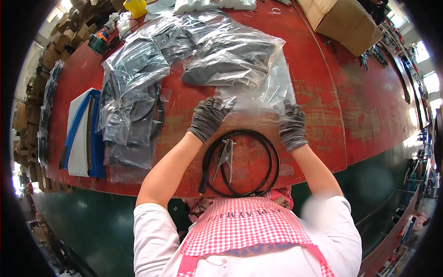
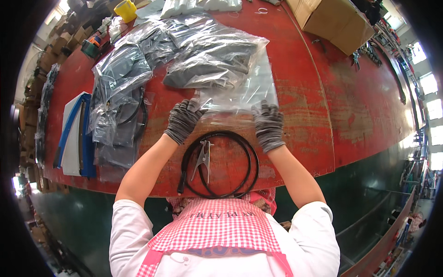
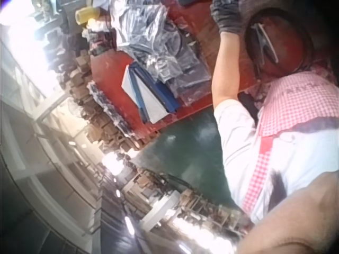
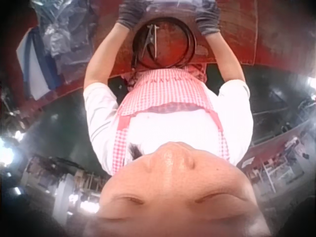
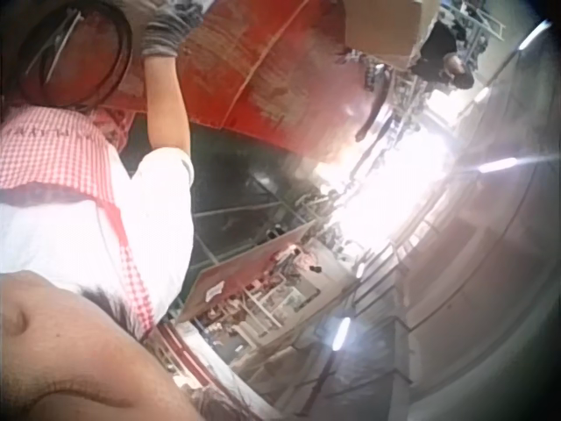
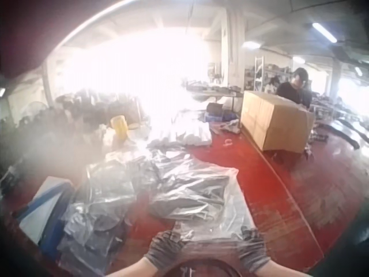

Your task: The person is seen putting coiled cables into plastic bags and then sealing them using a heat sealer.

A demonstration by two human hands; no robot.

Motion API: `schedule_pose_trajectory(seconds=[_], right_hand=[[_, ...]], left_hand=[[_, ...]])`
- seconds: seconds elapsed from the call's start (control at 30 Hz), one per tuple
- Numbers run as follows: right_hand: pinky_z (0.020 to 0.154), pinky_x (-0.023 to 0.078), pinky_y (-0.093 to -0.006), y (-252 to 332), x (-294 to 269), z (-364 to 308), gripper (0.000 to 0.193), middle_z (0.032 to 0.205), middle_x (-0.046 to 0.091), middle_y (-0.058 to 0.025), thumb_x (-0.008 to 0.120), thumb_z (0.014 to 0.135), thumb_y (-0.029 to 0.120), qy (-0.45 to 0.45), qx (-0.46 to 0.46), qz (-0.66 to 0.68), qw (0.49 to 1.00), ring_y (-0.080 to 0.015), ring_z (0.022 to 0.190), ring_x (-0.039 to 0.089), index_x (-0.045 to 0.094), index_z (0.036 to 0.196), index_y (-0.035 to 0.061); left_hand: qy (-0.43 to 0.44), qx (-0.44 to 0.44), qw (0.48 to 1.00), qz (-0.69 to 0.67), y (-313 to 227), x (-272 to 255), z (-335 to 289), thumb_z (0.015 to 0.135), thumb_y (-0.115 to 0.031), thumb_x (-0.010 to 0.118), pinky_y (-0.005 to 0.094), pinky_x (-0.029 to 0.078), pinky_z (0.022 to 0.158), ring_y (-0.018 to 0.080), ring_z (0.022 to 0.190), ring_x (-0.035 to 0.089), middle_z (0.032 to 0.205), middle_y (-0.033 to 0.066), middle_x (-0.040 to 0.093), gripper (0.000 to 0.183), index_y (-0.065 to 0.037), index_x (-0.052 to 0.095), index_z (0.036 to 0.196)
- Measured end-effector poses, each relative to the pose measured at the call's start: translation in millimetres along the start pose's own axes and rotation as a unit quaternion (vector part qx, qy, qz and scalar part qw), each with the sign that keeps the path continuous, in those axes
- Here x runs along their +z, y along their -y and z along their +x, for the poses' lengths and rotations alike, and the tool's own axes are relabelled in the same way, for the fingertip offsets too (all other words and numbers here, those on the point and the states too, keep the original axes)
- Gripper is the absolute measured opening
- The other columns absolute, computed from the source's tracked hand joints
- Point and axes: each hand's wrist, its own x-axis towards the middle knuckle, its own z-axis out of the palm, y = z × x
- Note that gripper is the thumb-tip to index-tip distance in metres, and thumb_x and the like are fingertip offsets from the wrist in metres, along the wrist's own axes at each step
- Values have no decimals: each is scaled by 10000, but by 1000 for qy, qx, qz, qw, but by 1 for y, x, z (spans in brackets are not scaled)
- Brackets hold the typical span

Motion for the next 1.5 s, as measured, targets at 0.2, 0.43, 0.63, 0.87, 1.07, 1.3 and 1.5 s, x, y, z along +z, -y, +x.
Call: schedule_pose_trajectory(seconds=[0.2, 0.43, 0.63, 0.87, 1.07, 1.3, 1.5], right_hand=[[474, 458, -355, -1, 35, -6, 734, 661, 576, -72, 476, 771, 71, 71, -19, 37, 997, -214, 549, 582, 155, 1417, 209], [441, 434, -347, -5, -27, -119, 654, 600, 565, -66, 486, 805, 157, 255, -148, 117, 948, -207, 537, 588, 218, 1399, 214], [506, 457, -386, 28, -32, -116, 484, 623, 574, -107, 472, 828, 150, 207, -30, 337, 918, -270, 581, 600, 377, 1302, 173], [474, 440, -381, 60, -11, -89, 368, 596, 537, -93, 496, 814, 151, 68, -120, 311, 940, -258, 536, 570, 494, 1181, 140], [392, 392, -350, 48, -38, -183, 509, 593, 509, -70, 431, 850, 232, 264, -327, 302, 856, -217, 494, 541, 328, 1348, 216], [553, 502, -303, 39, -64, -86, 343, 731, 643, -90, 597, 768, 82, 239, -233, 609, 720, -194, 611, 626, 608, 1104, 147], [388, 351, -177, 9, -251, 58, 346, 570, 537, 25, 485, 845, -1, 131, -122, 780, 600, -31, 405, 444, 518, 1190, 7]], left_hand=[[132, -140, 981, -33, -5, 33, -17, 817, -151, 456, 379, 481, 550, 221, 740, 585, 790, 78, 581, 475, -166, 421, 1290], [47, -23, 996, -74, -53, -6, -117, 832, -234, 465, 359, 434, 424, 202, 538, 563, 654, 50, 555, 158, -146, 590, 872], [99, -271, 925, -246, -75, 2, -151, 823, -238, 502, 442, 448, 519, 322, 577, 578, 633, 150, 571, 167, -94, 585, 816], [30, -431, 873, -228, -64, -5, -155, 891, -237, 438, 460, 453, 569, 367, 618, 568, 693, 201, 586, 279, 0, 573, 838], [172, -354, 888, -237, -153, -65, -296, 838, -233, 503, 386, 403, 380, 251, 432, 526, 578, 132, 548, 276, -36, 544, 1028], [78, -389, 846, -357, -86, -130, -240, 855, -174, 557, 343, 484, 533, 282, 608, 615, 712, 164, 605, 168, -102, 610, 997], [-261, -308, 835, -374, 30, -273, -180, 828, -85, 542, 236, 393, 425, 73, 496, 502, 702, 34, 599, 130, -37, 609, 928]])
